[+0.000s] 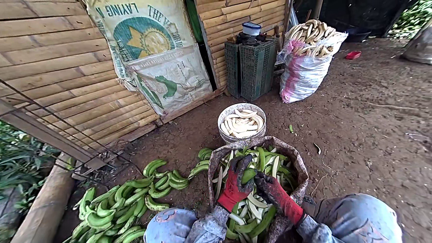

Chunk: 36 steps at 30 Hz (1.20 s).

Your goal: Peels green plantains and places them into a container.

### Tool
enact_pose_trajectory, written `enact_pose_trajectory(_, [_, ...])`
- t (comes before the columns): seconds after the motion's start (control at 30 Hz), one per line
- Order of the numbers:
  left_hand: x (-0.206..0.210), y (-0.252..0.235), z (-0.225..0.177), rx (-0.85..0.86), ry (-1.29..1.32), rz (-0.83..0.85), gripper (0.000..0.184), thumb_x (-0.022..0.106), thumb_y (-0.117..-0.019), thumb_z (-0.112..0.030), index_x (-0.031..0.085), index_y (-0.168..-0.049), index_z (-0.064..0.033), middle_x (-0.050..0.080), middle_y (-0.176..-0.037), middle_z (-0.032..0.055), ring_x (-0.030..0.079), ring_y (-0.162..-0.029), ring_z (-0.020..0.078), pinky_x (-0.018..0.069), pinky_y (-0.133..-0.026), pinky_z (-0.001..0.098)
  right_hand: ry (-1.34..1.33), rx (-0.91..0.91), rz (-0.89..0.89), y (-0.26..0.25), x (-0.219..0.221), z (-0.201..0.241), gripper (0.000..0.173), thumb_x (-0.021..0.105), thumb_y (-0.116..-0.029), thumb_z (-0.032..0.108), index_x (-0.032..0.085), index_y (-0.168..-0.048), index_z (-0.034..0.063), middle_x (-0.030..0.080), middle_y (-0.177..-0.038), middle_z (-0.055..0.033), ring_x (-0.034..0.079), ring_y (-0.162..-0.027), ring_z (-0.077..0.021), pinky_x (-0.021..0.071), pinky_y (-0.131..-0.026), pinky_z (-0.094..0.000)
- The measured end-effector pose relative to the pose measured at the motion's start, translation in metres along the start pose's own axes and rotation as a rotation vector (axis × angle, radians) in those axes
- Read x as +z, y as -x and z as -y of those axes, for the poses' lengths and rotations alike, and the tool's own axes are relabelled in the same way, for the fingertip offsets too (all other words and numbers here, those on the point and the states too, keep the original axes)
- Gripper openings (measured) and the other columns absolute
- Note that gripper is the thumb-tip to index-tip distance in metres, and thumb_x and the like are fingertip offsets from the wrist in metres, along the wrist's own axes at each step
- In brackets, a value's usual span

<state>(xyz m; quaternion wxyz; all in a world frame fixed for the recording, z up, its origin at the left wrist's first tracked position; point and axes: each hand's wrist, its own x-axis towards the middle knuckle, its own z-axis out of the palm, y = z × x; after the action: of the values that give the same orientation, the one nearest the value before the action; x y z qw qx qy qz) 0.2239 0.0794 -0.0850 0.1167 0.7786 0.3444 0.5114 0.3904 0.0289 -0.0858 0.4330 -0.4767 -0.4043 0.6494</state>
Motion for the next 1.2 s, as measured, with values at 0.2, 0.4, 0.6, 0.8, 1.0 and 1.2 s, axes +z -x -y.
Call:
enact_pose_trajectory(0.2, [-0.015,-0.012,0.013,-0.524,0.602,-0.312,0.083,0.065,-0.0823,-0.021,0.031,-0.153,0.0045,0.062,-0.119,0.0146,0.067,-0.093,0.0202,0.0597,-0.082,0.0369,-0.221,0.059,0.297,0.000,-0.008,0.000,0.042,0.053,-0.1039,0.033,0.050,-0.143,0.0190,0.052,-0.065,0.0054,0.044,-0.046,-0.0029,0.0361,-0.040,-0.0175])
enact_pose_trajectory(0.4, [-0.018,-0.002,0.002,0.059,0.010,0.103,0.066,0.073,-0.0812,-0.025,0.056,-0.141,-0.0026,0.057,-0.130,0.0273,0.058,-0.120,0.0294,0.0471,-0.106,0.0393,-0.002,0.033,-0.012,-0.005,0.009,0.002,0.033,0.055,-0.1062,0.020,0.060,-0.135,0.0058,0.057,-0.064,0.0032,0.048,-0.047,-0.0034,0.0400,-0.044,-0.0191])
enact_pose_trajectory(0.6, [-0.010,-0.001,-0.003,-0.076,0.194,-0.101,0.069,0.071,-0.0819,-0.013,0.046,-0.143,0.0084,0.055,-0.136,0.0237,0.057,-0.121,0.0143,0.0453,-0.107,0.0264,-0.108,0.003,0.103,-0.005,-0.001,-0.001,0.036,0.052,-0.1064,0.025,0.055,-0.139,0.0098,0.056,-0.064,0.0049,0.048,-0.047,-0.0025,0.0395,-0.042,-0.0176])
enact_pose_trajectory(0.8, [-0.018,0.000,0.003,-0.175,0.331,-0.143,0.075,0.071,-0.0817,-0.012,0.039,-0.143,0.0166,0.054,-0.142,0.0207,0.055,-0.127,0.0096,0.0443,-0.109,0.0237,-0.253,0.043,0.380,-0.011,-0.013,-0.008,0.032,0.042,-0.1077,0.037,0.058,-0.088,0.0178,0.052,-0.065,0.0051,0.042,-0.047,-0.0031,0.0339,-0.041,-0.0179])
enact_pose_trajectory(1.0, [-0.022,0.000,-0.006,0.115,0.030,0.123,0.059,0.075,-0.0796,-0.028,0.063,-0.135,-0.0119,0.060,-0.124,0.0217,0.059,-0.117,0.0252,0.0467,-0.104,0.0361,-0.094,0.067,0.069,-0.005,0.006,0.006,0.017,0.051,-0.1063,0.017,0.065,-0.105,0.0071,0.056,-0.059,0.0049,0.048,-0.045,-0.0015,0.0391,-0.041,-0.0166])
enact_pose_trajectory(1.2, [-0.018,0.004,-0.005,0.298,-0.164,0.110,0.053,0.072,-0.0822,-0.035,0.061,-0.133,-0.0242,0.061,-0.118,0.0153,0.059,-0.113,0.0270,0.0457,-0.101,0.0386,0.042,-0.014,-0.148,-0.009,0.013,0.008,0.014,0.055,-0.1041,0.008,0.067,-0.107,0.0017,0.060,-0.065,0.0041,0.052,-0.050,-0.0011,0.0445,-0.049,-0.0178])
